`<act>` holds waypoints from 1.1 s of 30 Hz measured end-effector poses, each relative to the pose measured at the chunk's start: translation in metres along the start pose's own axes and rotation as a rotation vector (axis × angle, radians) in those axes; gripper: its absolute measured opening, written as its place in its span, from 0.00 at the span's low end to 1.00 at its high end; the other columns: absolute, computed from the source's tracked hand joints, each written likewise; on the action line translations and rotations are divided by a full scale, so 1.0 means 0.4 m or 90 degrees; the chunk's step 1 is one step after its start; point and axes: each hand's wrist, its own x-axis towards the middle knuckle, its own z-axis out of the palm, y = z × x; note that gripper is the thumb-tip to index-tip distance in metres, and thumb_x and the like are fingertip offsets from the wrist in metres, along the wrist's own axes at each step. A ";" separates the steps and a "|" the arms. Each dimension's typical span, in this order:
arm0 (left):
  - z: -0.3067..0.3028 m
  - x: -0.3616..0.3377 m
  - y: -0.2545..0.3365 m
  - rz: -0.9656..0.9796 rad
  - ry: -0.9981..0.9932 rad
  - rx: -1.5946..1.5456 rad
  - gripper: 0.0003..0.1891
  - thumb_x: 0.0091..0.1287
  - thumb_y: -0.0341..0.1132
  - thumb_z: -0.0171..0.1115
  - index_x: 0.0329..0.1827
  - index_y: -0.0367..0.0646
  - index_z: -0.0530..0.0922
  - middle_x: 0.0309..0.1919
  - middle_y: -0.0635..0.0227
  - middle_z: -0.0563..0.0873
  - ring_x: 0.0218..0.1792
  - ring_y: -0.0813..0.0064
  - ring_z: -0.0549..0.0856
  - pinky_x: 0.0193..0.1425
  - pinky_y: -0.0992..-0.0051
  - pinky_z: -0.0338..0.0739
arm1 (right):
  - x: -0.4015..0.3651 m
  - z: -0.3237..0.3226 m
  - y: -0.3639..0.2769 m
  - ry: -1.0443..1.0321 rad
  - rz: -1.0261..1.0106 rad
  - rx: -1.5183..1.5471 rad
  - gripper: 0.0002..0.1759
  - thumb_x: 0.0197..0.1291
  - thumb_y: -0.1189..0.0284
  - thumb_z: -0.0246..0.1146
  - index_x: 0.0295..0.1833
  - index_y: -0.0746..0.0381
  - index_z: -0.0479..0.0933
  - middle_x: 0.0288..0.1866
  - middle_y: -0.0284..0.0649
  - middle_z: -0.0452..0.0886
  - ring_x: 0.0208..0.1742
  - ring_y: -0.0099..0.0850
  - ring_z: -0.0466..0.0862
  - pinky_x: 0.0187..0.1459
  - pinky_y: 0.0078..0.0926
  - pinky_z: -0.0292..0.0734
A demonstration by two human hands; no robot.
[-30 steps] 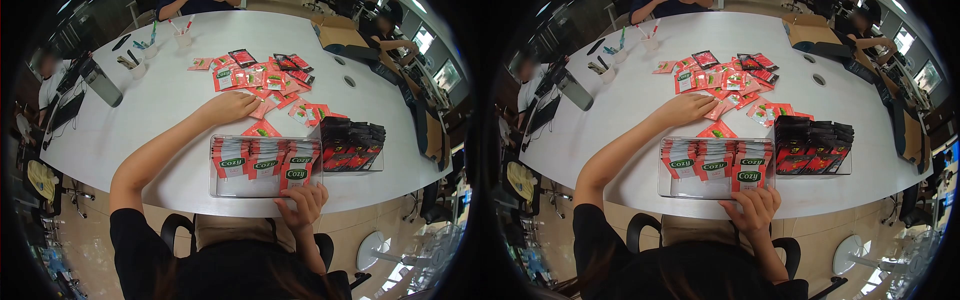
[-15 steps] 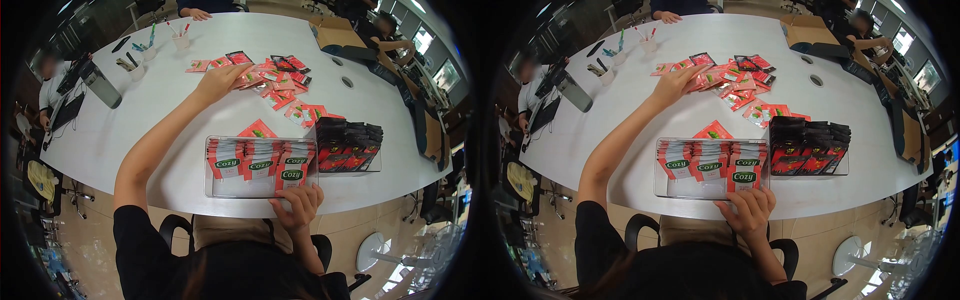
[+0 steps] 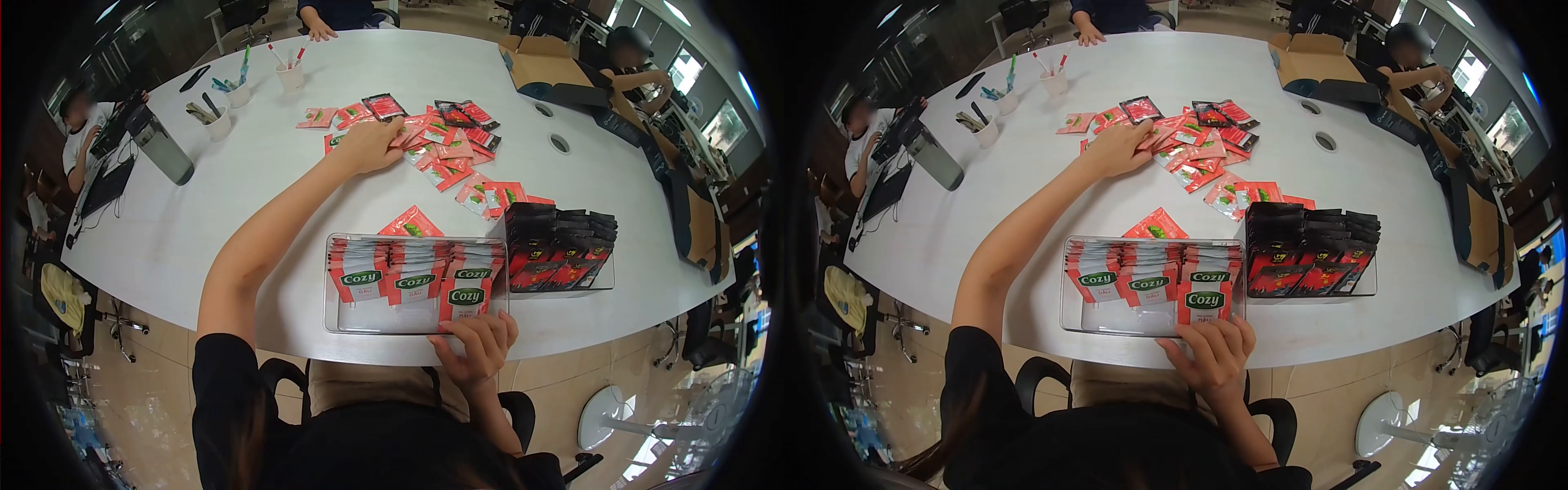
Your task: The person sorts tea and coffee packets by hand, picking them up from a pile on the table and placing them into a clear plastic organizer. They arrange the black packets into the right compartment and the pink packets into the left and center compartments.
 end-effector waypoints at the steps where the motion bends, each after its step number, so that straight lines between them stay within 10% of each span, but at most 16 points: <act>1: -0.016 0.005 0.018 -0.017 -0.035 0.003 0.19 0.64 0.43 0.62 0.52 0.41 0.71 0.29 0.55 0.84 0.34 0.53 0.85 0.39 0.57 0.77 | 0.000 0.000 0.000 -0.001 0.000 0.001 0.15 0.46 0.62 0.77 0.38 0.53 0.82 0.34 0.27 0.81 0.43 0.28 0.78 0.63 0.36 0.61; 20: -0.006 -0.043 -0.023 0.048 0.082 -0.043 0.15 0.65 0.37 0.60 0.55 0.52 0.79 0.30 0.59 0.85 0.32 0.57 0.84 0.37 0.60 0.76 | 0.010 -0.002 -0.006 0.016 -0.003 0.023 0.15 0.45 0.66 0.76 0.38 0.55 0.80 0.33 0.30 0.80 0.39 0.30 0.77 0.61 0.38 0.63; 29: 0.006 -0.035 -0.002 0.050 -0.050 0.023 0.17 0.68 0.37 0.58 0.59 0.48 0.76 0.31 0.56 0.84 0.33 0.56 0.84 0.37 0.59 0.76 | 0.010 0.003 -0.005 0.031 -0.009 0.028 0.14 0.46 0.65 0.76 0.38 0.55 0.81 0.32 0.30 0.80 0.39 0.31 0.77 0.60 0.39 0.63; 33: -0.004 -0.039 -0.007 0.024 0.100 -0.123 0.16 0.69 0.38 0.57 0.58 0.46 0.77 0.26 0.59 0.82 0.28 0.63 0.82 0.34 0.65 0.76 | 0.007 0.005 -0.002 0.036 -0.009 0.031 0.15 0.45 0.65 0.76 0.38 0.55 0.81 0.32 0.30 0.81 0.39 0.31 0.77 0.60 0.39 0.63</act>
